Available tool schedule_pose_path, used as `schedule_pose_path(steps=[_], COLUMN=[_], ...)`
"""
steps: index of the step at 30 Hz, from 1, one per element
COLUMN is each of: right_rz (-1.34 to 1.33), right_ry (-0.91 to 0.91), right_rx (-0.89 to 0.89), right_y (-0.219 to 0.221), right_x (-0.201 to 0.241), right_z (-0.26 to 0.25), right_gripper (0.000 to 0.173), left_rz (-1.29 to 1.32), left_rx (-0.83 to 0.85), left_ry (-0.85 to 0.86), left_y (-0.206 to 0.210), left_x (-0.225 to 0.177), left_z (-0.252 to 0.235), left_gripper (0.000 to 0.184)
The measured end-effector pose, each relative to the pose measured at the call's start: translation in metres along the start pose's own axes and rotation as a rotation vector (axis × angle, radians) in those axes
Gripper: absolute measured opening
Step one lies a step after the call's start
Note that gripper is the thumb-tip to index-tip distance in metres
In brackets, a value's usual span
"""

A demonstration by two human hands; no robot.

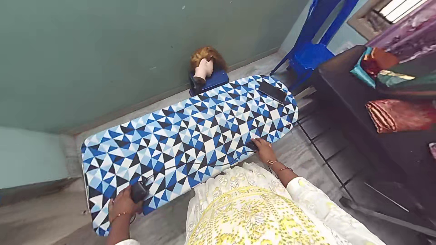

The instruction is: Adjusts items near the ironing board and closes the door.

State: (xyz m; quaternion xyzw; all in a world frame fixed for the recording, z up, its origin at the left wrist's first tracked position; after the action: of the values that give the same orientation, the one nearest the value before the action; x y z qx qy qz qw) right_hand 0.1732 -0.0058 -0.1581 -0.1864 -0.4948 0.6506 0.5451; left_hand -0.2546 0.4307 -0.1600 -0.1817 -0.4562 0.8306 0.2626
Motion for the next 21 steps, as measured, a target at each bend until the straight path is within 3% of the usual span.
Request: schedule_pose_path(steps=[4,7,10,13,15,18,21], right_rz=[-0.126,-0.174,-0.194,-0.174,-0.147,-0.11,-0.02], right_ry=[0.086,0.098,0.093,0.062,0.014,-0.078,-0.172], right_rx=[-0.059,-0.16,-0.256,-0.304,-0.304,-0.27,-0.198], right_y=[0.001,-0.012,-0.032,-0.055,-0.07,-0.092,-0.106], right_x=[-0.004,-0.016,-0.032,-0.046,-0.057,-0.073,-0.095], right_z=[0.009,0.008,-0.008,-0.033,-0.053,-0.085,-0.114], right_gripper=[0.064,0.061,0.058,0.058,0.058,0.058,0.057], left_rz=[-0.044,0.206,0.571,0.775,0.87,1.037,1.26], left_rx=[-0.028,-0.205,-0.345,-0.349,-0.287,-0.305,-0.321], left_ry=[-0.009,0.046,0.169,0.201,0.203,0.155,-0.008], left_y=[-0.004,-0.003,0.0,0.011,0.021,0.046,0.063], left_x=[-0.001,-0.021,-0.076,-0.149,-0.192,-0.24,-0.271], left_z=[0.002,0.012,0.045,0.086,0.112,0.138,0.15], left_gripper=[0.094,0.098,0.103,0.113,0.104,0.101,0.099])
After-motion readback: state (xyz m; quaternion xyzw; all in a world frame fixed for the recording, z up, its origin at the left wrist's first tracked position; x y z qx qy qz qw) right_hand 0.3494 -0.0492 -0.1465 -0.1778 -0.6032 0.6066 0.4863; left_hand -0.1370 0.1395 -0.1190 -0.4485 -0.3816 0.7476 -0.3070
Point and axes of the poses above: each hand's wrist, its own z-axis away from the middle knuckle, its own y-axis out of the palm, x = y × z, the point moved 1 cm from there along -z, towards the middle knuckle, and after that the axes turned 8 degrees about y, right-handed, at the moved point
